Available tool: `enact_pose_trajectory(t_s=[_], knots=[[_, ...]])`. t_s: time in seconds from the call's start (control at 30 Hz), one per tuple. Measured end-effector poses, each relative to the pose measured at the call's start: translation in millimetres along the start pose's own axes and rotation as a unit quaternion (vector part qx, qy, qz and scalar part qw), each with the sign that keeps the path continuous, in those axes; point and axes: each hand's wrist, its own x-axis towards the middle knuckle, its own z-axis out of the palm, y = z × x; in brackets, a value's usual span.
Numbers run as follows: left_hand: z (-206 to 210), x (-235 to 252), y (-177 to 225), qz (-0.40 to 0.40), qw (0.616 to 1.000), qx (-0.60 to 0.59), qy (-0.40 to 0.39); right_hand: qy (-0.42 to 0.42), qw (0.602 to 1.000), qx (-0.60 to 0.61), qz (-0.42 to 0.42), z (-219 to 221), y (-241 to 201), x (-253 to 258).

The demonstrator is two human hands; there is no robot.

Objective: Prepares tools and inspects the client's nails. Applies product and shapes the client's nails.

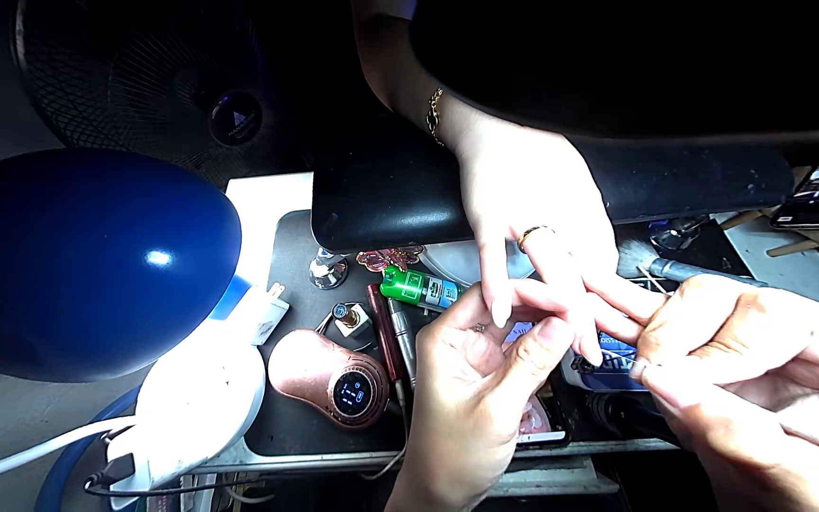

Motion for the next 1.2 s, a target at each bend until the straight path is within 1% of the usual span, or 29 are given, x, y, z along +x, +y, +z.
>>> enact_pose_trajectory(t_s=[0.13, 0.27, 0.43, 0.53, 0.6, 0.67, 0.77, 1.03, 1.2], knots=[[-1.8, -0.1, -1.1, 0.0, 1.0, -0.011, -0.004, -0.001, 1.0, -0.007, -0.008, 0.4, 1.0, 0.2], [-4.2, 0.0, 0.2, -0.023, 0.999, -0.045, -0.011, -0.005, 1.0, 0.0, -0.007, 3.7, -2.3, 1.3], [-6.2, -0.9, -0.3, -0.039, 0.996, -0.084, -0.012, 0.017, 0.994, -0.1, -0.051, 16.2, -7.2, -3.9], [-7.2, -1.6, -0.3, -0.034, 0.996, -0.082, -0.014, 0.017, 0.984, -0.164, -0.062, 21.1, -9.9, -10.9], [-7.4, -1.5, -0.2, -0.028, 0.997, -0.066, -0.013, 0.029, 0.979, -0.186, -0.076, 22.9, -7.1, -14.3], [-7.4, -0.4, -0.9, -0.02, 0.999, -0.046, -0.017, 0.023, 0.979, -0.182, -0.085, 22.3, -5.5, -15.2], [-7.7, 0.3, -1.1, -0.011, 0.999, -0.029, -0.02, 0.013, 0.98, -0.183, -0.076, 21.6, -6.3, -15.6], [-6.7, 0.2, -0.8, -0.016, 0.999, -0.03, -0.018, 0.015, 0.972, -0.22, -0.087, 19.4, -5.4, -14.7], [-6.2, 1.1, -1.2, -0.006, 1.0, -0.019, -0.019, 0.013, 0.975, -0.205, -0.089, 17.7, -4.3, -13.6]])
